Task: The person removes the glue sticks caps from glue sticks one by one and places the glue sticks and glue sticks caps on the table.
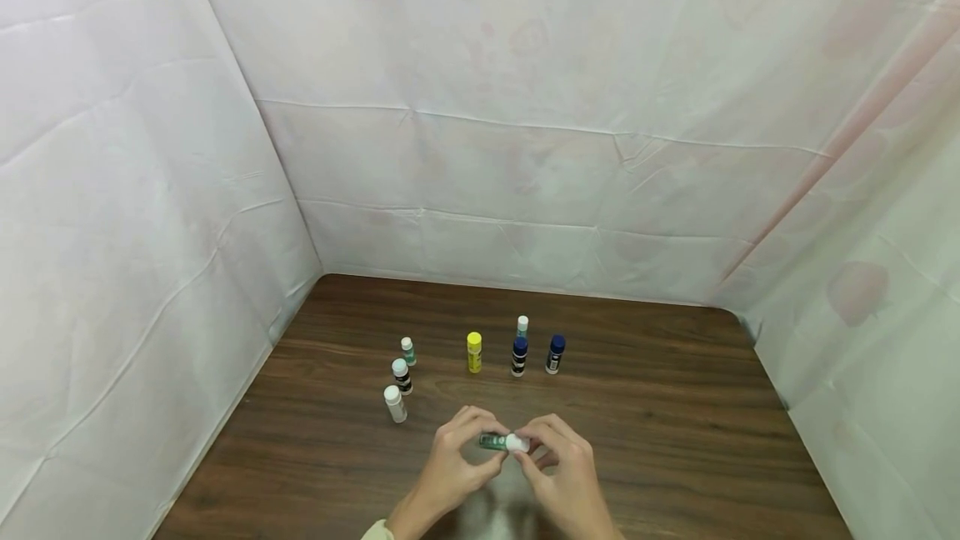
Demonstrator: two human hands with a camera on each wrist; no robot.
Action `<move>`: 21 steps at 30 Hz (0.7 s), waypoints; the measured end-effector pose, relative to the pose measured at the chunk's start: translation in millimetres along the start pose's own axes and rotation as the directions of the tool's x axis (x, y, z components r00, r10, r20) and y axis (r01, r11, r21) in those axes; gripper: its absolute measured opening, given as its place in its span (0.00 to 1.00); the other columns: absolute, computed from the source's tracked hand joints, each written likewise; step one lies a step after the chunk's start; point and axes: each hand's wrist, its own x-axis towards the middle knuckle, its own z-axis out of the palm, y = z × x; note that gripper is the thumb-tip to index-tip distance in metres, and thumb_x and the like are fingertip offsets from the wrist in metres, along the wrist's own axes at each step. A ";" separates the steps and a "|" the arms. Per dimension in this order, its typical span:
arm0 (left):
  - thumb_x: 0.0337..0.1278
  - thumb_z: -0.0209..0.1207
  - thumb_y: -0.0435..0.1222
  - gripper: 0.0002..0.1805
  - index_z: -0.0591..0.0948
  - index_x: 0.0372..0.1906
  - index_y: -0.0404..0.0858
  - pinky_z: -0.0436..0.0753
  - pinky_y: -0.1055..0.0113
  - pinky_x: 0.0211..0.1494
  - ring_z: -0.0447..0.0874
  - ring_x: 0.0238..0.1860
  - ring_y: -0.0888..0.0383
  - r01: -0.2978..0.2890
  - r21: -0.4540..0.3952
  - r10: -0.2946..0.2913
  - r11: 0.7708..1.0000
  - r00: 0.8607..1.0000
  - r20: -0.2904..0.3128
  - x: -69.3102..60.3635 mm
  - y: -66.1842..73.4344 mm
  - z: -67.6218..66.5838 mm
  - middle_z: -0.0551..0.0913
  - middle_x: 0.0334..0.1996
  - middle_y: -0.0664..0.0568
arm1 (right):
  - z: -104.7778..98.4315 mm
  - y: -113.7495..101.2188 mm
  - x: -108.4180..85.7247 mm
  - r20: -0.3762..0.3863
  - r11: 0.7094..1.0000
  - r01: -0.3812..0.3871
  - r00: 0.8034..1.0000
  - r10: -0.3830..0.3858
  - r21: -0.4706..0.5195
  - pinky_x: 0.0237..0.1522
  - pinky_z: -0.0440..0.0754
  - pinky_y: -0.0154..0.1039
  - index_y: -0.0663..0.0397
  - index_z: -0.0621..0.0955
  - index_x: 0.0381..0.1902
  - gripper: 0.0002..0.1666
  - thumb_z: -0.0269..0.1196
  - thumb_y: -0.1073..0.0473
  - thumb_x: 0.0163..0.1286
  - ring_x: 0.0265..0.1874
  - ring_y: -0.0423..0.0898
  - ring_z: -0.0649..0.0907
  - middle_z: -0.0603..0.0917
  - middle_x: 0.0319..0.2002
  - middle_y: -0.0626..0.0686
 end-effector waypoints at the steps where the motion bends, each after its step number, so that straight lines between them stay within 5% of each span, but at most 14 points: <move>1: 0.41 0.69 0.27 0.17 0.82 0.39 0.47 0.79 0.68 0.42 0.75 0.41 0.64 0.008 0.000 -0.008 1.000 1.000 0.003 -0.2 0.3 -0.5 0.78 0.37 0.62 | 0.1 0.1 0.0 0.001 1.000 0.002 1.000 -0.002 0.002 0.18 0.79 0.30 0.58 0.82 0.34 0.21 0.70 0.81 0.42 0.25 0.42 0.81 0.80 0.32 0.53; 15: 0.43 0.69 0.28 0.16 0.83 0.39 0.48 0.80 0.69 0.42 0.76 0.40 0.64 0.002 -0.034 -0.002 0.999 1.000 0.012 -4.3 -2.2 -5.6 0.80 0.38 0.62 | 2.9 9.3 -4.2 0.021 0.998 0.046 0.999 -0.047 0.036 0.19 0.79 0.28 0.57 0.82 0.35 0.21 0.70 0.80 0.44 0.23 0.41 0.81 0.80 0.34 0.53; 21: 0.38 0.70 0.24 0.17 0.83 0.37 0.41 0.80 0.68 0.39 0.78 0.37 0.59 -0.064 0.003 0.064 0.998 0.997 -0.032 -0.4 -0.1 -12.7 0.81 0.35 0.54 | 1.1 8.5 -3.1 0.003 0.999 0.041 0.999 -0.042 0.012 0.19 0.79 0.29 0.58 0.83 0.34 0.23 0.71 0.82 0.40 0.25 0.43 0.82 0.80 0.34 0.53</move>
